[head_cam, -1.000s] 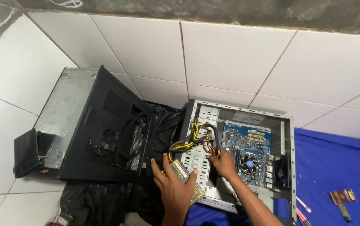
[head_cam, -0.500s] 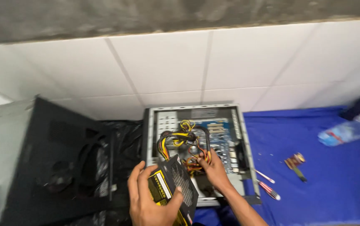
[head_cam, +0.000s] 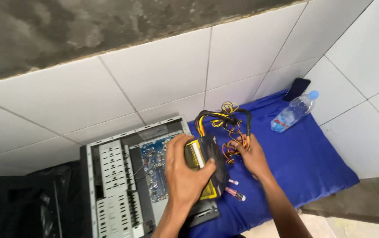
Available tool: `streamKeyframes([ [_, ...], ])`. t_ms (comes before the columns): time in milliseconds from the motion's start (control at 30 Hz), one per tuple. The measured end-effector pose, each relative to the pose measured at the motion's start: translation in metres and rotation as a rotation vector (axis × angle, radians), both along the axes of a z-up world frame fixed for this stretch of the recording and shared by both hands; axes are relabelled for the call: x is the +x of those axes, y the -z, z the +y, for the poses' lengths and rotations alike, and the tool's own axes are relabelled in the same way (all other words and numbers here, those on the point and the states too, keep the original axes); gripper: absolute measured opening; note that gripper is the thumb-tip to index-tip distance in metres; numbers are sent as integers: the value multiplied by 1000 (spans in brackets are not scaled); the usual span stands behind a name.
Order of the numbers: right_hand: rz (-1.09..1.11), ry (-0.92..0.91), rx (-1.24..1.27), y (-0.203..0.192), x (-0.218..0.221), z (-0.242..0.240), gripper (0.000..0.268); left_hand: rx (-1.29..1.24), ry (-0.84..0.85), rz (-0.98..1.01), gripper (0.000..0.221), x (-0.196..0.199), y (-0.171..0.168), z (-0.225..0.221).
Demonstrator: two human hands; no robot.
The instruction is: Disassembling a desktop computer by removing the side panel, power supply unit, and CPU fan using a screwdriver.
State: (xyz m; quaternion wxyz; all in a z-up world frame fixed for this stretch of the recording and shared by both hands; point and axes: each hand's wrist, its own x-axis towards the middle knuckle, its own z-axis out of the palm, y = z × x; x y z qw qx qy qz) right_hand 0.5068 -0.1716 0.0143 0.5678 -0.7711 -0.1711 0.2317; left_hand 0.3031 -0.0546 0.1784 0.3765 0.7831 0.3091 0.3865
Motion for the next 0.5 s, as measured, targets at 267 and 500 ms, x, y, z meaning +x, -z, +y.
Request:
streamKeyframes([
  [267, -128, 11, -360, 77, 119, -18, 37, -116, 262, 250, 65, 156, 104, 34],
  [500, -147, -96, -671, 68, 157, -6, 35, 101, 555, 584, 66, 260, 233, 82],
])
